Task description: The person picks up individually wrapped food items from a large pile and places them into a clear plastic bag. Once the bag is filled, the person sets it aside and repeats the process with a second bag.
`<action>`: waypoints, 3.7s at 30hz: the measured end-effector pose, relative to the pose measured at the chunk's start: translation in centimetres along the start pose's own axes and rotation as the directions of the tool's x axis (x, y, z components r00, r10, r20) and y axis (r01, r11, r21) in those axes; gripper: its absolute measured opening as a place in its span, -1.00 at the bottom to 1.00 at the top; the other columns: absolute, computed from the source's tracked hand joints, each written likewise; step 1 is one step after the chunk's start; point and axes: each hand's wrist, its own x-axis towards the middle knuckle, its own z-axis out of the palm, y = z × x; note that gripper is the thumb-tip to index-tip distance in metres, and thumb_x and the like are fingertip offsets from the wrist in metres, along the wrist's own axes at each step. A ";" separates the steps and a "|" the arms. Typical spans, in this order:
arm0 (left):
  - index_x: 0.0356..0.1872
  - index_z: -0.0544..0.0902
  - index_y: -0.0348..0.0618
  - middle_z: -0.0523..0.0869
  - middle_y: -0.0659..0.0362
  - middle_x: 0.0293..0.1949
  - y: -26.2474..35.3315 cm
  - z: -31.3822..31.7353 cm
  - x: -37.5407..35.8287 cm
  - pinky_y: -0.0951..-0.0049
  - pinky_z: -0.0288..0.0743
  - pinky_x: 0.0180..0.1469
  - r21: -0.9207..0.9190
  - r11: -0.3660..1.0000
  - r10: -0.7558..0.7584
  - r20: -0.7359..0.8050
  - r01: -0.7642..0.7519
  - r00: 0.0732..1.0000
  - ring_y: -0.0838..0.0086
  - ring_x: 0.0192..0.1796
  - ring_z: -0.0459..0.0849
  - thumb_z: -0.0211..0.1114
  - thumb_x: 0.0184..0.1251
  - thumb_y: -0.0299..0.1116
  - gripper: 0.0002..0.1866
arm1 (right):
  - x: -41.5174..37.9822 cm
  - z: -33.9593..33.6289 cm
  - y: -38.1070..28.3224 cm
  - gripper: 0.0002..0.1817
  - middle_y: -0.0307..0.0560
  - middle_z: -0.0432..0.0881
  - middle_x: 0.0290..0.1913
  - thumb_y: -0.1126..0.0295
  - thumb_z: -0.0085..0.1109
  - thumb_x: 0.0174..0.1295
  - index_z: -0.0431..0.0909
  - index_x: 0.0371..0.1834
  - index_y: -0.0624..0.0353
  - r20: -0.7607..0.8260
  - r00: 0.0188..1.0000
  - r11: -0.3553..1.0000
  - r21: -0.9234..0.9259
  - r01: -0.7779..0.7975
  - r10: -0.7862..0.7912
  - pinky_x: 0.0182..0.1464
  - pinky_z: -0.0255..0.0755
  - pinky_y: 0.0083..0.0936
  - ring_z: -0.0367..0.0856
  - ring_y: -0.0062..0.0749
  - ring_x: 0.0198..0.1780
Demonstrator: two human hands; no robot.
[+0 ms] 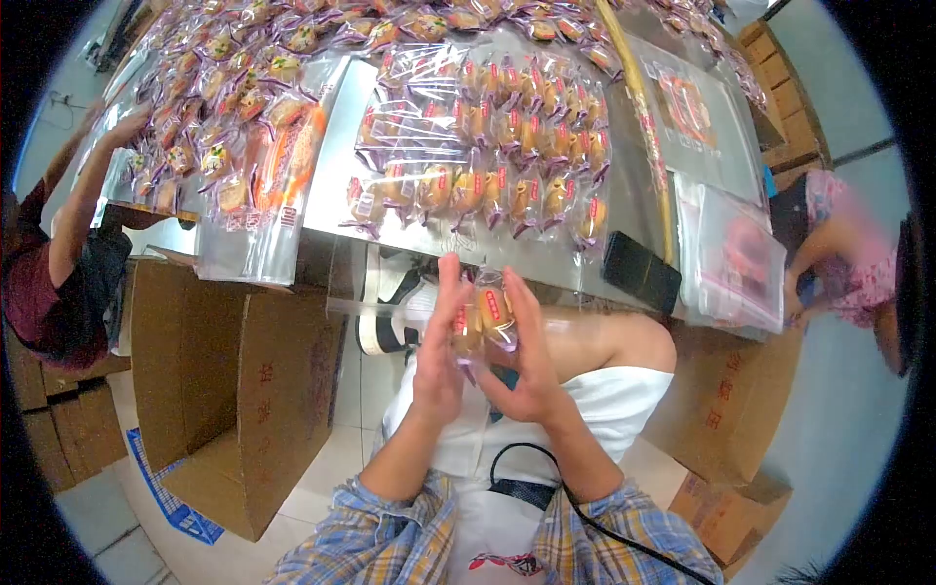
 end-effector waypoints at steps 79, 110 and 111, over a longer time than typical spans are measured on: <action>0.22 0.74 0.08 0.72 0.17 0.25 -0.3 -5.4 11.9 0.08 0.31 0.39 0.934 -0.231 0.242 0.326 -0.272 0.914 0.16 0.29 0.63 0.58 0.16 -0.31 -0.47 | 2.2 0.1 8.2 -0.19 0.27 0.39 0.51 0.36 0.57 0.09 0.38 0.44 0.06 -0.276 0.950 0.958 -0.278 0.064 -0.144 0.40 0.43 0.01 0.49 0.27 0.39; 0.20 0.65 -0.38 0.54 -0.20 0.16 -1.5 -5.1 9.7 -0.03 0.40 0.29 0.998 -0.034 0.467 0.058 -0.048 0.882 -0.09 0.22 0.46 0.53 0.19 -0.46 -0.47 | 2.1 0.4 8.3 -0.13 0.23 0.40 0.51 0.37 0.61 0.01 0.39 0.45 0.00 -0.256 0.957 0.947 -0.316 0.050 -0.136 0.42 0.41 0.03 0.48 0.25 0.41; 0.16 0.65 -0.40 0.54 -0.20 0.16 -1.5 -4.9 9.9 -0.04 0.40 0.30 0.997 -0.033 0.479 0.080 -0.073 0.874 -0.10 0.22 0.46 0.53 0.19 -0.46 -0.50 | 2.1 0.4 8.2 -0.13 0.23 0.40 0.51 0.36 0.61 0.01 0.39 0.45 0.00 -0.258 0.957 0.947 -0.319 0.047 -0.135 0.42 0.41 0.03 0.48 0.25 0.41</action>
